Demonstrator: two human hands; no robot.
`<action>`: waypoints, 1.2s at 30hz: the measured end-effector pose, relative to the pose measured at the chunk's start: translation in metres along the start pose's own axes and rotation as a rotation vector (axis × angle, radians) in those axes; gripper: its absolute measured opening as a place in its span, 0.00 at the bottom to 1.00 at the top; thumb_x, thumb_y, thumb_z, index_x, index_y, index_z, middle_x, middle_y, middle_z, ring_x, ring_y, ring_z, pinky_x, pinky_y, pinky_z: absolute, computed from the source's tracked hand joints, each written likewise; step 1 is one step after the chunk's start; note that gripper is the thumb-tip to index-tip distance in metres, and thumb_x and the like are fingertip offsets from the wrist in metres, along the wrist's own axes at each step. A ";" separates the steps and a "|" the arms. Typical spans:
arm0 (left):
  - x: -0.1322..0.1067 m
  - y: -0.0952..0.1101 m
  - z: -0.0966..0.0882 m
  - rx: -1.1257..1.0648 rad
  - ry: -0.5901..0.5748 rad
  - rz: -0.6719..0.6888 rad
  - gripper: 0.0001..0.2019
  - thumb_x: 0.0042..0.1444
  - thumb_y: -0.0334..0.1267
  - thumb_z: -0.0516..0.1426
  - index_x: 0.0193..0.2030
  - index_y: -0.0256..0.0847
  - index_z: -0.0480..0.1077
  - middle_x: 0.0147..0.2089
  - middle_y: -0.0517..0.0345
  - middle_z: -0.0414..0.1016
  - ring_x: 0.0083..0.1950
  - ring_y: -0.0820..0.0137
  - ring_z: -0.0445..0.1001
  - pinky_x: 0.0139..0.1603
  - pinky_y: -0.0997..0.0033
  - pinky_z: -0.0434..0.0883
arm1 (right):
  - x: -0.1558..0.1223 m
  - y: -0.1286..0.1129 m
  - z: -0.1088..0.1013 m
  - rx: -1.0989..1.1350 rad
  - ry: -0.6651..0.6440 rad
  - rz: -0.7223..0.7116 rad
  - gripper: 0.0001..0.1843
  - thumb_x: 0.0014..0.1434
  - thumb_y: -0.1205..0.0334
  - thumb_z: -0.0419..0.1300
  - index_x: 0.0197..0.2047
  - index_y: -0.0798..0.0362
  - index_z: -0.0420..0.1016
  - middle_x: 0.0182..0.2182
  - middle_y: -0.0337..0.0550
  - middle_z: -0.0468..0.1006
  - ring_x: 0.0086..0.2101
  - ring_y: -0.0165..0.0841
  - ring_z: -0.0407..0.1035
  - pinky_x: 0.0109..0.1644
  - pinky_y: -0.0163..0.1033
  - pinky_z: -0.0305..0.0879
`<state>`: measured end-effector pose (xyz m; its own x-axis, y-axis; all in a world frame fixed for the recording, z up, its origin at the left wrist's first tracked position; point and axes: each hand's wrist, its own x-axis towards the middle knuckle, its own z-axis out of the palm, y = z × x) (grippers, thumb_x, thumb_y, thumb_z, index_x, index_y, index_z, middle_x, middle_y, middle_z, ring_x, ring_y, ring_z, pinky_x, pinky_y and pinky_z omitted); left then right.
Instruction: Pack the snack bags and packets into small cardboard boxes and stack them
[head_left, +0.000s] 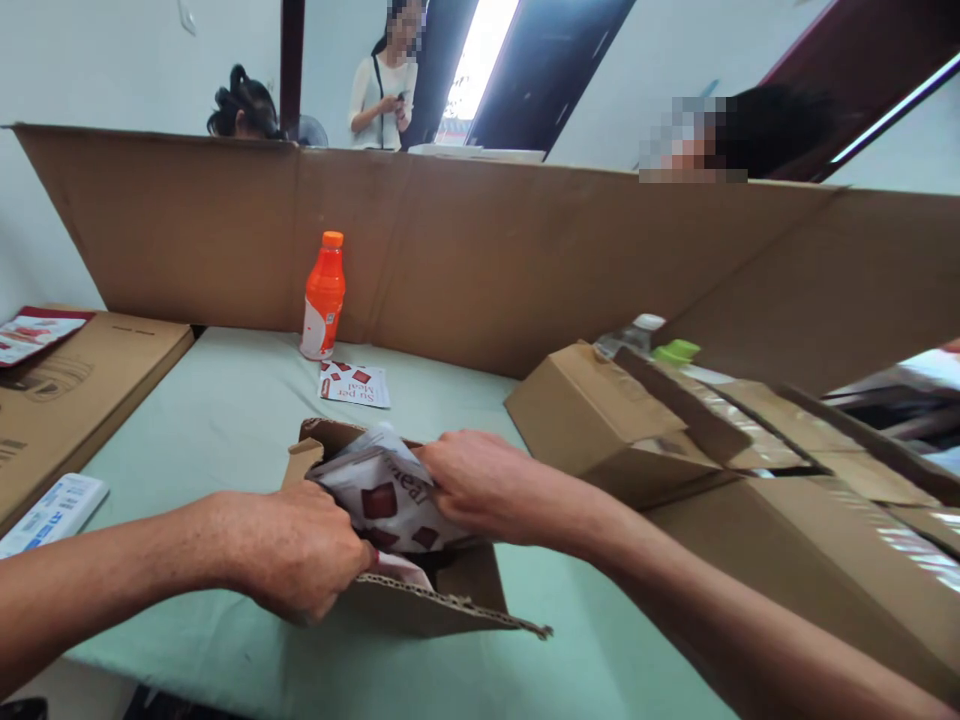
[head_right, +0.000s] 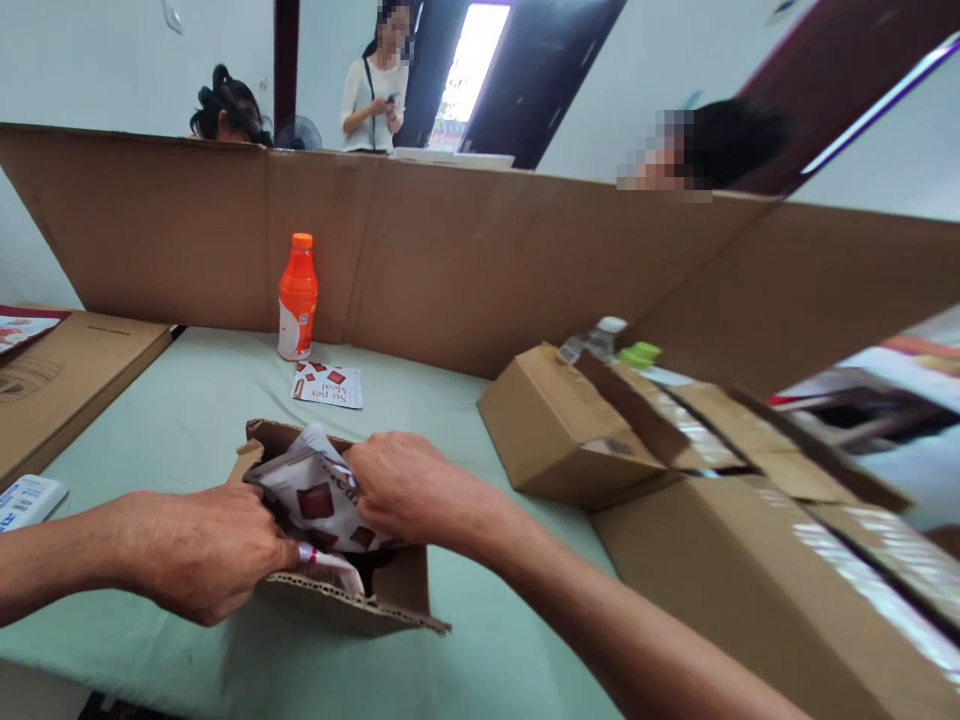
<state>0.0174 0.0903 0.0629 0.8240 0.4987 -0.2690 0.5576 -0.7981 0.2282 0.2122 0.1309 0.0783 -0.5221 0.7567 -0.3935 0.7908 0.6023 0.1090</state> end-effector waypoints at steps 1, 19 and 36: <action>0.000 0.001 -0.001 0.021 -0.038 0.001 0.10 0.48 0.25 0.59 0.36 0.41 0.77 0.29 0.56 0.80 0.30 0.65 0.75 0.36 0.68 0.70 | 0.004 -0.004 0.002 -0.011 -0.010 -0.006 0.16 0.57 0.74 0.53 0.39 0.57 0.82 0.34 0.55 0.84 0.31 0.38 0.76 0.28 0.38 0.49; -0.006 0.004 -0.004 0.063 0.146 -0.069 0.13 0.48 0.31 0.60 0.43 0.37 0.72 0.48 0.46 0.75 0.45 0.57 0.74 0.47 0.58 0.74 | 0.035 -0.022 0.029 0.085 -0.065 -0.233 0.11 0.62 0.67 0.58 0.41 0.56 0.83 0.39 0.53 0.86 0.37 0.41 0.80 0.33 0.38 0.59; 0.001 0.002 -0.007 0.009 -0.068 -0.084 0.06 0.54 0.33 0.64 0.37 0.34 0.78 0.38 0.45 0.83 0.40 0.54 0.82 0.46 0.59 0.75 | 0.058 0.092 0.052 0.327 0.615 0.099 0.18 0.69 0.60 0.53 0.55 0.52 0.79 0.47 0.48 0.85 0.42 0.38 0.80 0.47 0.42 0.76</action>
<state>0.0202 0.0914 0.0701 0.7653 0.5401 -0.3502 0.6233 -0.7576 0.1937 0.2707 0.2171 0.0183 -0.4520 0.8689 0.2019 0.8492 0.4884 -0.2008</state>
